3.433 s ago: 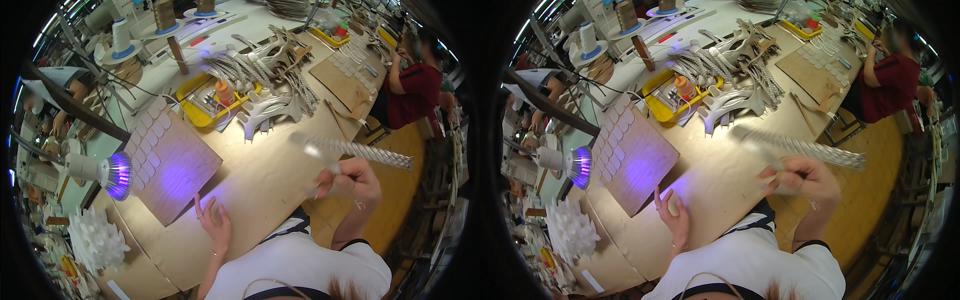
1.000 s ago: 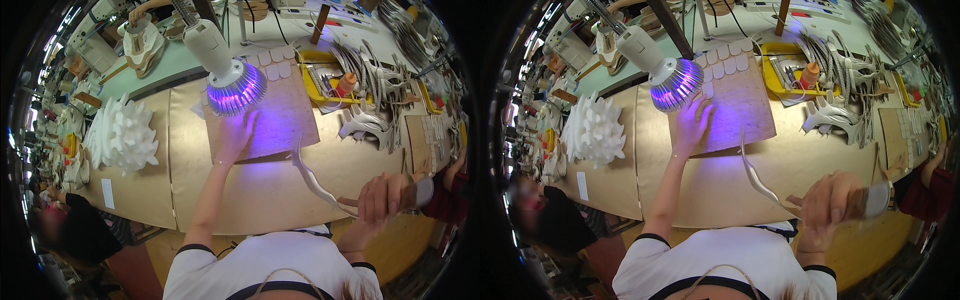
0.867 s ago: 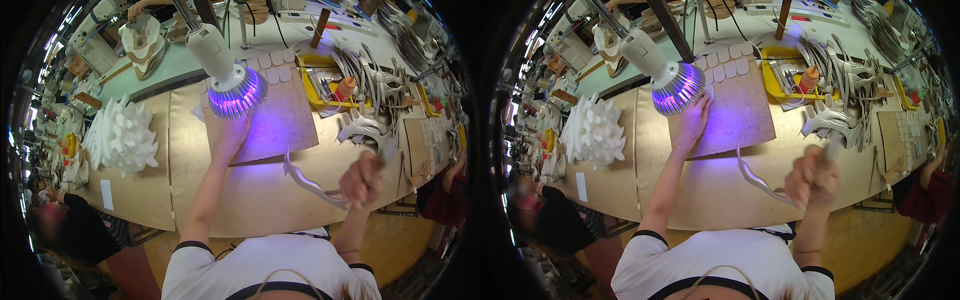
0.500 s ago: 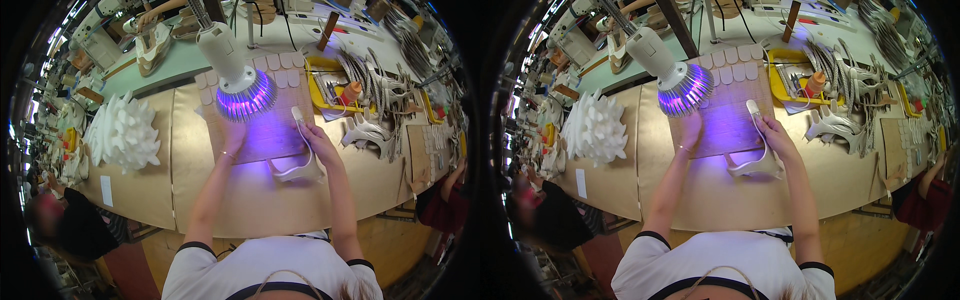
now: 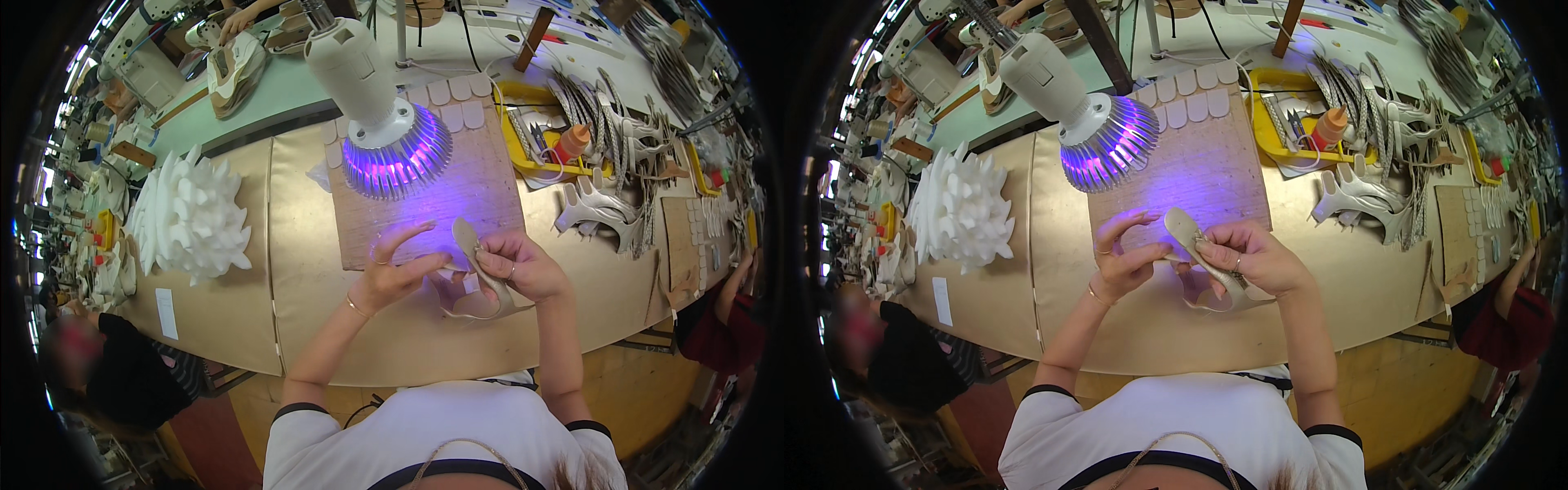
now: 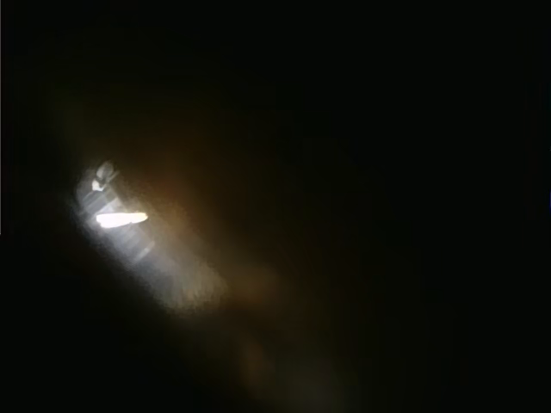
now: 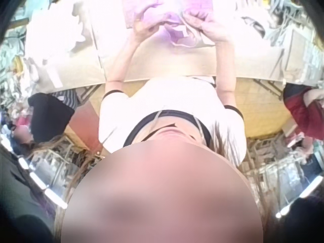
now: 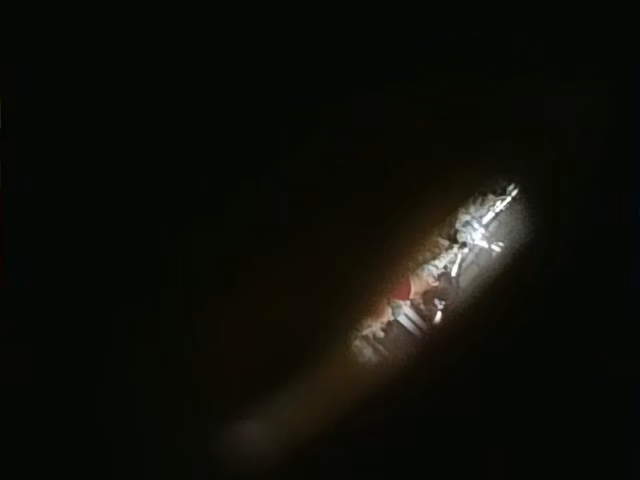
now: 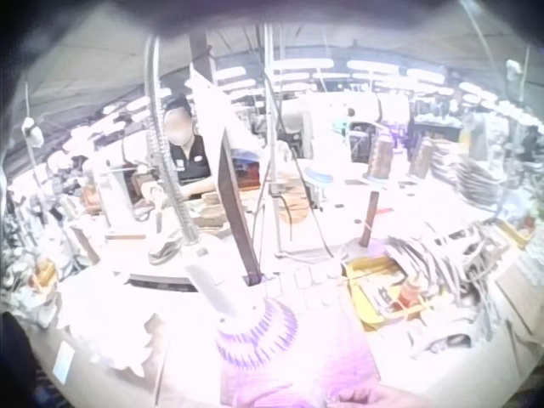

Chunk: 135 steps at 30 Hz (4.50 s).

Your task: The person repeatedly picks up small white foam pieces and attaches them to silver braided strips under a purple UV lamp. They handle the strips one at a time, aligning and pressing the foam pieces onto the braids, then place the finished strips into a yellow tray. The person also gathers and stacks completed strips on the table.

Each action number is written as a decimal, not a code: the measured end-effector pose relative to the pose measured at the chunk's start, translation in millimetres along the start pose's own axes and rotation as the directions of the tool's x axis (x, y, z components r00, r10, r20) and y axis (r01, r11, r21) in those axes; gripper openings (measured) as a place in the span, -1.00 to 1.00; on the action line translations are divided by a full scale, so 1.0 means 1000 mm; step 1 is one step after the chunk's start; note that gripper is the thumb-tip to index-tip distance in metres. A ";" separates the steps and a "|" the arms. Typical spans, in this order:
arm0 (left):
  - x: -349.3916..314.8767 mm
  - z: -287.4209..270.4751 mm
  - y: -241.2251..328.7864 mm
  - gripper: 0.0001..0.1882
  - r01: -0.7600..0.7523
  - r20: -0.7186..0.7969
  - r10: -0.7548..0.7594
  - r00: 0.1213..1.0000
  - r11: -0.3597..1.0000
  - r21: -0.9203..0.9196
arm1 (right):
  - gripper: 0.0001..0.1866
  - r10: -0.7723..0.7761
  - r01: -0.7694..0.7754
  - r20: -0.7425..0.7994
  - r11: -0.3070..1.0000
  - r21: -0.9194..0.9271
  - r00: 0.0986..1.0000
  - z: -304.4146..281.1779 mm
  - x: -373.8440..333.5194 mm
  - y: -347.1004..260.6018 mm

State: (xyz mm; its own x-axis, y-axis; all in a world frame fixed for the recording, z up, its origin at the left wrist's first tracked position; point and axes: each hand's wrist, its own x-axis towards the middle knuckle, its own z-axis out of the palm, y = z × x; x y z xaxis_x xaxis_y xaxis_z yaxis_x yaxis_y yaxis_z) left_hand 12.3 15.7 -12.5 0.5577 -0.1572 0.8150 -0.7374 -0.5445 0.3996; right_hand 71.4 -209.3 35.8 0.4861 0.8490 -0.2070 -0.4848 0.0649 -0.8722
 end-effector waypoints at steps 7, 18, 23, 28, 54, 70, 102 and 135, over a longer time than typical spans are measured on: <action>0.008 0.017 0.042 -0.55 0.561 0.080 -0.888 0.454 0.215 -0.800 | -0.72 -0.155 0.171 -0.249 0.984 0.046 0.956 0.038 0.020 0.000; 0.029 -0.014 0.029 -0.55 0.603 0.082 -0.914 0.396 0.192 -0.774 | -0.77 -0.015 -0.085 -0.340 0.958 -0.275 0.940 0.060 0.021 -0.015; 0.038 -0.014 0.036 -0.48 0.636 0.059 -0.914 0.402 0.232 -0.736 | -0.78 -0.135 -0.031 -0.374 0.914 -0.405 0.917 0.066 0.014 -0.025; 0.043 -0.007 0.047 -0.41 0.605 0.024 -0.897 0.441 0.278 -0.746 | -0.78 -0.157 -0.051 -0.423 0.896 -0.441 0.892 0.064 0.025 -0.024; 0.043 0.000 0.048 -0.44 0.592 -0.032 -0.888 0.458 0.332 -0.734 | -0.73 -0.112 -0.082 -0.453 0.918 -0.388 0.885 0.053 0.032 -0.018; 0.050 -0.001 0.051 -0.50 0.518 -0.035 -0.865 0.500 0.331 -0.789 | -0.72 -0.200 -0.022 -0.466 0.904 -0.427 0.862 0.056 0.033 -0.018; 0.048 0.011 0.027 -0.64 0.518 0.051 -0.941 0.334 0.138 -0.844 | -0.74 -0.182 -0.078 -0.466 0.871 -0.485 0.866 0.039 0.031 -0.005; 0.013 0.037 0.040 -0.68 0.644 0.035 -0.920 0.390 0.246 -0.725 | -0.66 -0.158 -0.054 -0.271 0.768 -0.638 0.950 0.036 -0.032 0.009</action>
State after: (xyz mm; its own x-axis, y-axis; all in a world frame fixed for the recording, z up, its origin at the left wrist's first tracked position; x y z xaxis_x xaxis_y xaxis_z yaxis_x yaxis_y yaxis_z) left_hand 3.9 -38.8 -1.5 0.9095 0.4108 -0.0640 -0.0983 0.3622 0.9269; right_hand 25.2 -216.8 50.3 0.7351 0.6540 -0.1788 0.0649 -0.3303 -0.9416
